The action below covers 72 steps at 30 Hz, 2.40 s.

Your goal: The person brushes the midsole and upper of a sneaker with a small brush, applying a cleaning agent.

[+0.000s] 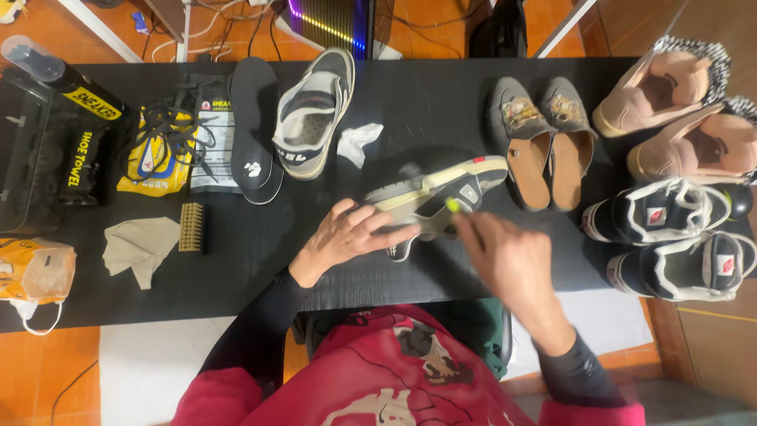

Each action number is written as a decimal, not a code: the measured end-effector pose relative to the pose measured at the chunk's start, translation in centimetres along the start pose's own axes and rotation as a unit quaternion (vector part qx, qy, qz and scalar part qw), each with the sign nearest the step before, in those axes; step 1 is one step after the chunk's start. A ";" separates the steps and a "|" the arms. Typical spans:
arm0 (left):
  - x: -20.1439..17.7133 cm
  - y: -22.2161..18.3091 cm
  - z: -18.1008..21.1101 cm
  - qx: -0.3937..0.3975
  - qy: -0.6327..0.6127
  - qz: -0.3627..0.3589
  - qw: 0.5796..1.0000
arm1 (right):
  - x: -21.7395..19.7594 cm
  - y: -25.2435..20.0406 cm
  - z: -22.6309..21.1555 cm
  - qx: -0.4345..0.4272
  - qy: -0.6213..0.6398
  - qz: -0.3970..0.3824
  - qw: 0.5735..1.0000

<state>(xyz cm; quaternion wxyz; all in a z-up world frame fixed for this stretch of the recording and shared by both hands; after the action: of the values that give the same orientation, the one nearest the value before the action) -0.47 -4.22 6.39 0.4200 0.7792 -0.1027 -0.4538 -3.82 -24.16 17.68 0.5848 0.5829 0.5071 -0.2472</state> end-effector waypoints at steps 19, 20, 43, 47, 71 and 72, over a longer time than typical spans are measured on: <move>1.2 -0.5 -1.1 -0.162 -0.056 0.043 0.984 | -0.1 -4.8 8.5 0.273 0.130 0.088 0.949; 1.3 -0.7 -1.7 -0.184 -0.060 0.029 0.981 | 0.3 -5.0 9.0 0.298 0.152 0.095 0.938; 0.1 0.9 -3.5 -0.336 -0.097 0.028 0.936 | 4.8 -8.6 10.6 0.385 0.283 0.114 0.871; 0.0 1.8 -3.2 -0.387 -0.092 0.023 0.917 | 5.1 -9.5 10.9 0.398 0.287 0.119 0.863; -0.8 1.9 1.1 -0.428 -0.103 -0.015 0.898 | 4.6 -14.4 14.2 0.407 0.296 0.129 0.855; -1.2 2.0 0.9 -0.408 -0.126 -0.006 0.904 | 4.6 -14.3 14.4 0.408 0.293 0.126 0.856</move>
<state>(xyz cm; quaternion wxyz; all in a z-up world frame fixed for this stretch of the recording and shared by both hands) -1.39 -5.28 8.39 0.6817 0.4770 0.0444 -0.5529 -10.37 -38.99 4.66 0.1451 0.8736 0.4306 -0.1740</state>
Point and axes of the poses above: each hand's wrist, its own y-axis towards the middle knuckle, its own x-axis out of the palm, z = x × y, the point moved 6 cm from there along y, towards the middle knuckle, and after that the axes turned 4 degrees about z, right-handed, at the moved point
